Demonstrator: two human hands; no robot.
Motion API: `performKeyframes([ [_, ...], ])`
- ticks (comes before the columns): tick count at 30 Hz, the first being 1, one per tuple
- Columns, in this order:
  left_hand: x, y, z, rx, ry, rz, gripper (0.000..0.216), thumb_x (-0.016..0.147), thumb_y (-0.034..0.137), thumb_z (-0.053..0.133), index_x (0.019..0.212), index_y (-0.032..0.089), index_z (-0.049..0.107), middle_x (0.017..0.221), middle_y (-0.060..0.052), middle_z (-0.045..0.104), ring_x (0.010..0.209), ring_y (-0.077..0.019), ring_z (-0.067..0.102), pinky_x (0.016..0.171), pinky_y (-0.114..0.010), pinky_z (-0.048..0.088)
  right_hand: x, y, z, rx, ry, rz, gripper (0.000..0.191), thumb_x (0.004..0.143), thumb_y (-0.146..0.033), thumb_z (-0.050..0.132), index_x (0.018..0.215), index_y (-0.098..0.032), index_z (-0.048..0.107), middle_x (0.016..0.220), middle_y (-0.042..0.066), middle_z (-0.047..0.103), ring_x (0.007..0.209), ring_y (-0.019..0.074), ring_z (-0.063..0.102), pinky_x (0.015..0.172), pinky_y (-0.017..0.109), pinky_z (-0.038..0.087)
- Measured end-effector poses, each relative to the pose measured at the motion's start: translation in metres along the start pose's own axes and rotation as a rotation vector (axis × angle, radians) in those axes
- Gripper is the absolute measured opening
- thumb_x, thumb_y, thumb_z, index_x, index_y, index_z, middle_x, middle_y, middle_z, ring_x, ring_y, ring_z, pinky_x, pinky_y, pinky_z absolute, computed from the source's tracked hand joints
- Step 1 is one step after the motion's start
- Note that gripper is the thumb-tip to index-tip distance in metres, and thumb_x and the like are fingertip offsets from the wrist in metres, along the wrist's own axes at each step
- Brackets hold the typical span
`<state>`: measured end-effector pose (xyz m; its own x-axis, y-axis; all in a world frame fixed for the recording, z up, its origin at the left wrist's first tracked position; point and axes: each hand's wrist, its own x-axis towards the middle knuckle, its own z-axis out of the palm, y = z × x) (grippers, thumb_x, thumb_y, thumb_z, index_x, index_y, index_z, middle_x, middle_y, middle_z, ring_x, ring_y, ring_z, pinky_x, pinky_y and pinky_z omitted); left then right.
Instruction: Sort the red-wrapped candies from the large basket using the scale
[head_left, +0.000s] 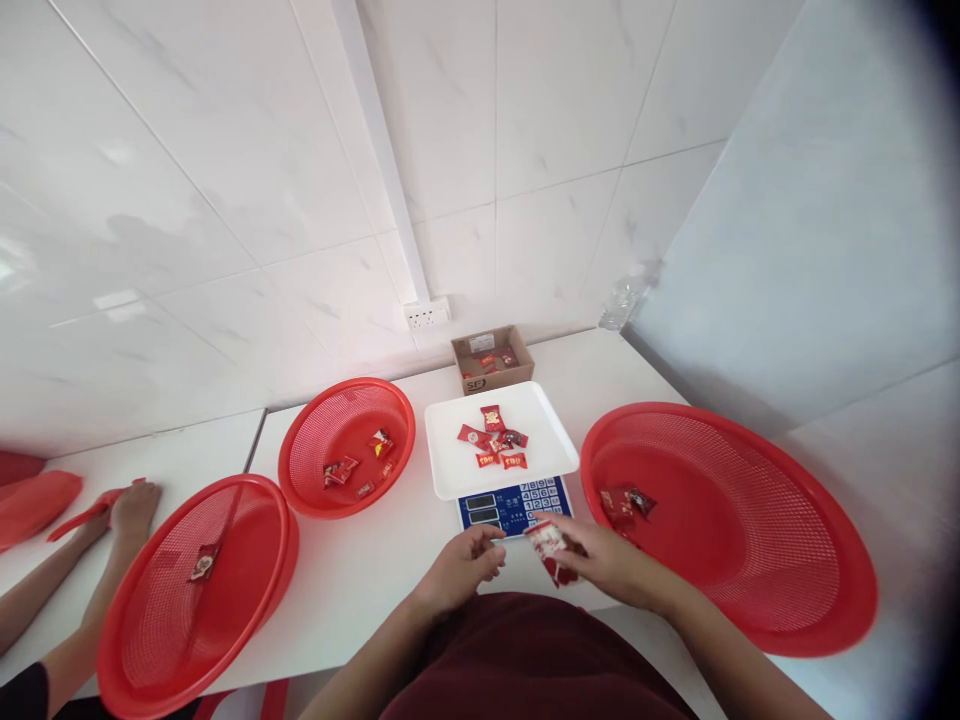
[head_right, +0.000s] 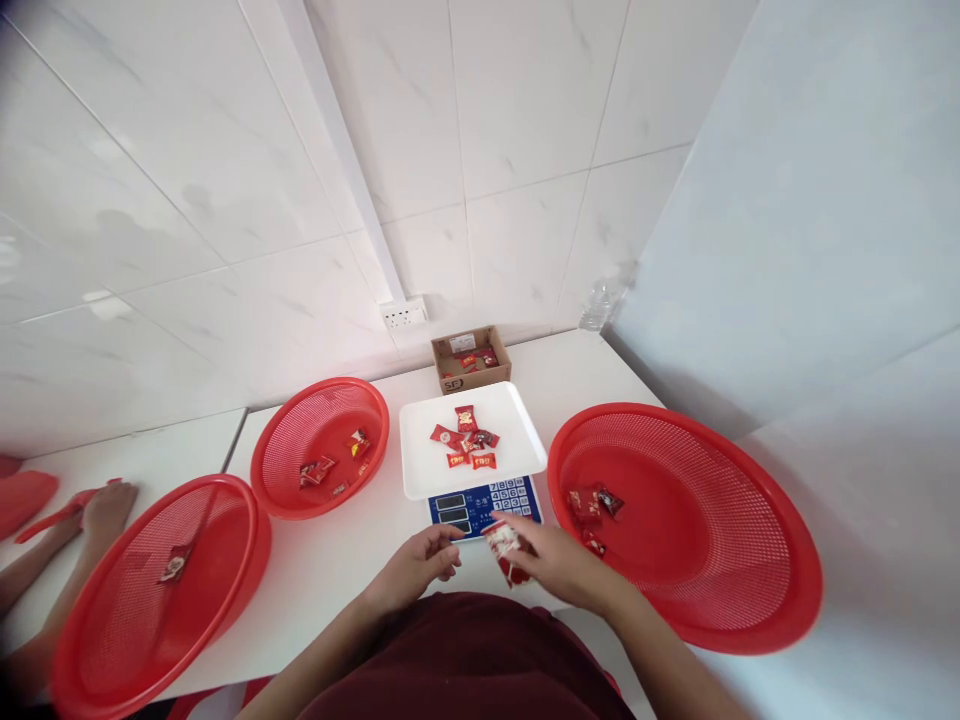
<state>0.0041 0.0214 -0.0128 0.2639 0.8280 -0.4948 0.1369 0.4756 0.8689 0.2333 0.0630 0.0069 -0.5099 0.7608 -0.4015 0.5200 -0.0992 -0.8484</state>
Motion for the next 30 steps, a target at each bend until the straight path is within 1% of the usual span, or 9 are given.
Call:
performKeyframes([
  [3,-0.002,0.01,0.007,0.06,-0.061,0.064,0.039,0.071,0.046,0.061,0.097,0.017,0.061,0.08,-0.004,0.062,0.071,-0.0146,0.054,0.066,-0.026,0.039,-0.001,-0.017,0.013,-0.116,-0.193,-0.077,0.054,0.08,-0.033,0.046,0.133,-0.027,0.041,0.087,0.002,0.069,0.077,0.0175,0.06,0.074,0.028,0.044],
  [6,-0.005,0.017,0.011,0.059,-0.088,0.054,0.028,0.071,0.043,0.061,0.08,0.017,0.062,0.075,-0.003,0.063,0.069,-0.0148,0.054,0.066,-0.025,0.038,-0.001,-0.024,0.016,-0.173,-0.212,-0.095,0.058,0.078,-0.031,0.049,0.135,-0.027,0.038,0.082,0.001,0.068,0.074,0.0168,0.058,0.07,0.026,0.041],
  [9,-0.008,0.019,0.011,0.088,-0.031,0.066,0.025,0.069,0.041,0.062,0.068,0.017,0.059,0.065,0.001,0.057,0.062,-0.0122,0.048,0.061,-0.024,0.035,0.0,-0.024,0.016,-0.188,-0.175,-0.081,0.051,0.079,-0.036,0.05,0.128,-0.023,0.046,0.082,0.002,0.067,0.074,0.0172,0.057,0.068,0.025,0.039],
  [12,-0.01,0.019,0.01,0.057,0.01,0.091,0.027,0.072,0.043,0.059,0.068,0.017,0.055,0.061,0.003,0.051,0.058,-0.0102,0.042,0.058,-0.022,0.032,0.001,-0.023,0.017,-0.259,-0.108,-0.079,0.032,0.08,-0.045,0.047,0.091,-0.019,0.063,0.075,0.002,0.063,0.067,0.0148,0.051,0.059,0.023,0.034],
  [15,-0.011,0.021,0.009,0.001,-0.011,0.097,0.032,0.073,0.048,0.058,0.072,0.018,0.051,0.061,0.004,0.047,0.057,-0.0095,0.04,0.056,-0.021,0.031,-0.001,-0.028,0.018,-0.268,-0.101,-0.081,0.032,0.081,-0.045,0.046,0.067,-0.018,0.055,0.065,-0.001,0.056,0.059,0.0111,0.043,0.053,0.021,0.028],
  [22,-0.017,0.028,0.01,-0.011,-0.192,0.07,0.044,0.073,0.057,0.054,0.075,0.014,0.06,0.069,-0.001,0.056,0.063,-0.0114,0.045,0.061,-0.022,0.033,-0.004,-0.039,0.019,-0.113,-0.129,-0.116,0.037,0.078,-0.05,0.05,0.06,-0.017,0.048,0.058,-0.004,0.049,0.056,0.0089,0.037,0.05,0.02,0.026],
  [25,-0.016,0.028,0.013,-0.057,-0.161,0.056,0.046,0.072,0.059,0.054,0.076,0.015,0.062,0.067,0.0,0.057,0.061,-0.0113,0.046,0.061,-0.022,0.034,-0.002,-0.037,0.022,-0.127,-0.081,-0.102,0.041,0.077,-0.053,0.049,0.058,-0.017,0.047,0.056,-0.004,0.048,0.053,0.0086,0.037,0.048,0.021,0.025],
  [27,-0.013,0.027,0.013,-0.083,-0.132,0.064,0.045,0.071,0.059,0.056,0.074,0.014,0.063,0.066,-0.001,0.058,0.061,-0.0115,0.047,0.062,-0.023,0.036,-0.002,-0.035,0.018,-0.105,-0.053,-0.098,0.041,0.078,-0.053,0.047,0.059,-0.017,0.048,0.057,-0.002,0.051,0.054,0.0097,0.041,0.05,0.021,0.029],
  [30,-0.01,0.025,0.008,-0.208,-0.01,0.068,0.044,0.071,0.057,0.058,0.07,0.014,0.062,0.063,-0.002,0.058,0.058,-0.0114,0.047,0.062,-0.024,0.039,-0.003,-0.024,-0.003,-0.068,0.088,-0.081,0.04,0.081,-0.052,0.04,0.062,-0.019,0.049,0.061,0.0,0.056,0.06,0.0128,0.05,0.057,0.023,0.037],
])
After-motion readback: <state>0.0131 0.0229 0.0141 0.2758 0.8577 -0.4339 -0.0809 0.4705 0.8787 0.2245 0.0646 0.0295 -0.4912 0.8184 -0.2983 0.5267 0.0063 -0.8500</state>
